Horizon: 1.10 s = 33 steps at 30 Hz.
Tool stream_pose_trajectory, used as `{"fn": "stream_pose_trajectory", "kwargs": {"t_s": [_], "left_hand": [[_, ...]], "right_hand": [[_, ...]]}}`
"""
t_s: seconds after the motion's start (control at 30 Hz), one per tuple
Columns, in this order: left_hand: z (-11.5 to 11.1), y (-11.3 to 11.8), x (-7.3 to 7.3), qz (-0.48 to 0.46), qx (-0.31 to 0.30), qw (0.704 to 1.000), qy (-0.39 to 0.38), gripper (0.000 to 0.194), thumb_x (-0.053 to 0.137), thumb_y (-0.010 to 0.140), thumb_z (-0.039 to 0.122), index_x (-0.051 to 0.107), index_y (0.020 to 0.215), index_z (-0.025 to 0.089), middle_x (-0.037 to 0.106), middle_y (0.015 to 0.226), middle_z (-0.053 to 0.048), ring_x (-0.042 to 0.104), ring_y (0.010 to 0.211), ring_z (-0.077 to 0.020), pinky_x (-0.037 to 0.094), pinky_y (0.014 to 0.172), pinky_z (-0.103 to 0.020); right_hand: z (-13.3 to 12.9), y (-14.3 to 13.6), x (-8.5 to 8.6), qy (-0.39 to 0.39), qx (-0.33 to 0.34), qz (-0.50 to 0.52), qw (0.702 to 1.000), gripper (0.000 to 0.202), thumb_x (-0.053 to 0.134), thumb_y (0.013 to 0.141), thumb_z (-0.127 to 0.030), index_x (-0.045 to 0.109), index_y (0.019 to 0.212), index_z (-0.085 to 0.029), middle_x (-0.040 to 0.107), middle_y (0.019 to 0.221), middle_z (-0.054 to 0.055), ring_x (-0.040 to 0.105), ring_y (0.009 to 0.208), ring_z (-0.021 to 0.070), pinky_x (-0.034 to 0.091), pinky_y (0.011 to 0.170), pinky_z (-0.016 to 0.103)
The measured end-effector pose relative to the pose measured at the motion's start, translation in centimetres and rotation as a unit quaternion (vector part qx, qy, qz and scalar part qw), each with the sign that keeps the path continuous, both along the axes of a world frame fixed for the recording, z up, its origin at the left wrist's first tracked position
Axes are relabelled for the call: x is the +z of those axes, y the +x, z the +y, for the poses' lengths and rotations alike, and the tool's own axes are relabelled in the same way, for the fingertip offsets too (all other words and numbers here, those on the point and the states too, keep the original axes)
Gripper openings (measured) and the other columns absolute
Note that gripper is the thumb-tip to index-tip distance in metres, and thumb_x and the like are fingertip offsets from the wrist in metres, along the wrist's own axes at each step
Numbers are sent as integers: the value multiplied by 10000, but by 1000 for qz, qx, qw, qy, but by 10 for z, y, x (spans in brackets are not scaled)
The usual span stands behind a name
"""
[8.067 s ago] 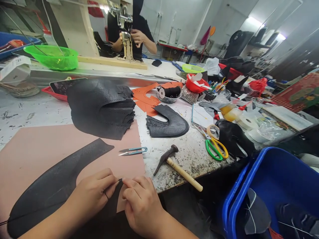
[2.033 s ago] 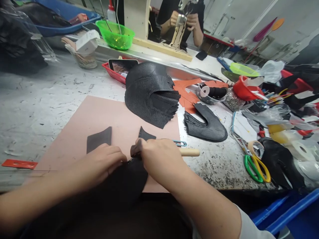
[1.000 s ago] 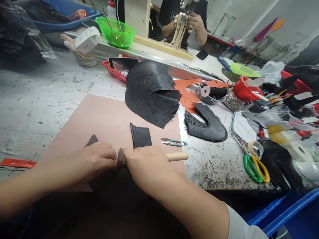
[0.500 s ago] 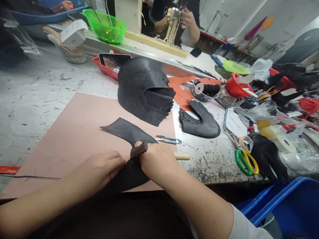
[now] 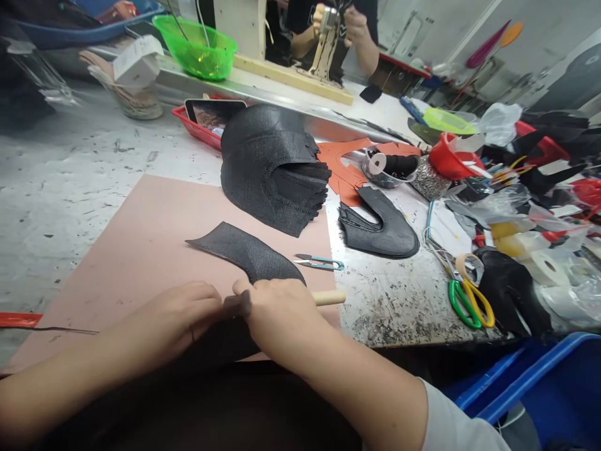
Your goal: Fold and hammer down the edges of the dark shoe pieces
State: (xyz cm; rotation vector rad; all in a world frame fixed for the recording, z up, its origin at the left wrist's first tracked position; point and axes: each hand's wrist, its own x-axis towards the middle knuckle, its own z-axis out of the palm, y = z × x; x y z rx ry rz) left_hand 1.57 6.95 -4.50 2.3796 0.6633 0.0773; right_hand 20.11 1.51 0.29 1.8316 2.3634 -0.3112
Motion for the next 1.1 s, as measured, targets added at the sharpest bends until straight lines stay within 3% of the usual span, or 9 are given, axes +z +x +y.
{"fn": "stream_pose_trajectory", "kwargs": {"t_s": [0.17,0.27,0.47,0.57,0.7,0.83,0.93,1.1], "left_hand": [[2,-7,3,15,-15,1000,0,258,380,852,123,621,872,215,537,770,-16,506,695,-142,389,624,-242],[4,-12,6,-2,-29,999,20,290,403,810,66,616,921,229,541,768,-3,512,708,-137,397,651,-231],[10,-23,10,67,-28,997,-29,294,453,743,19,616,857,235,552,815,14,527,714,-128,400,622,-204],[12,-29,9,55,-49,997,-9,303,508,675,-17,612,823,225,539,816,10,517,740,-136,383,633,-208],[13,-34,11,43,-61,997,20,326,581,600,-17,611,804,235,519,786,20,505,719,-135,352,599,-212],[13,-40,12,20,-53,998,8,230,570,665,-2,607,751,208,521,741,19,500,685,-123,366,613,-213],[13,-47,10,9,-57,998,20,258,581,704,21,622,824,246,530,795,15,511,758,-136,379,653,-212],[17,-58,5,-23,-55,998,13,210,576,746,49,634,830,233,530,758,14,510,699,-128,377,621,-206]], "right_hand": [[0,-4,-1,33,6,-4,999,182,429,807,-90,542,824,-232,585,604,-22,518,526,132,180,483,274],[0,-8,-1,12,21,-1,1000,134,459,794,-114,534,823,-222,579,591,-23,516,520,133,174,476,272],[0,-15,3,5,16,6,1000,118,467,818,-124,527,824,-225,588,613,-27,513,523,124,165,476,265],[0,-19,3,-27,37,14,999,119,495,788,-122,532,839,-223,593,626,-30,510,522,122,165,474,266],[1,-25,5,-9,25,5,1000,111,510,772,-111,535,798,-216,588,622,-24,513,532,120,166,484,266],[3,-32,5,-31,58,22,998,122,483,773,-103,518,785,-219,551,590,-37,501,509,114,168,469,260],[5,-36,6,-14,55,3,998,139,492,750,-82,516,773,-217,541,574,-37,494,501,116,156,469,261],[7,-46,7,-33,53,44,997,132,485,782,-100,539,775,-220,566,598,-44,464,483,102,165,465,247]]}}
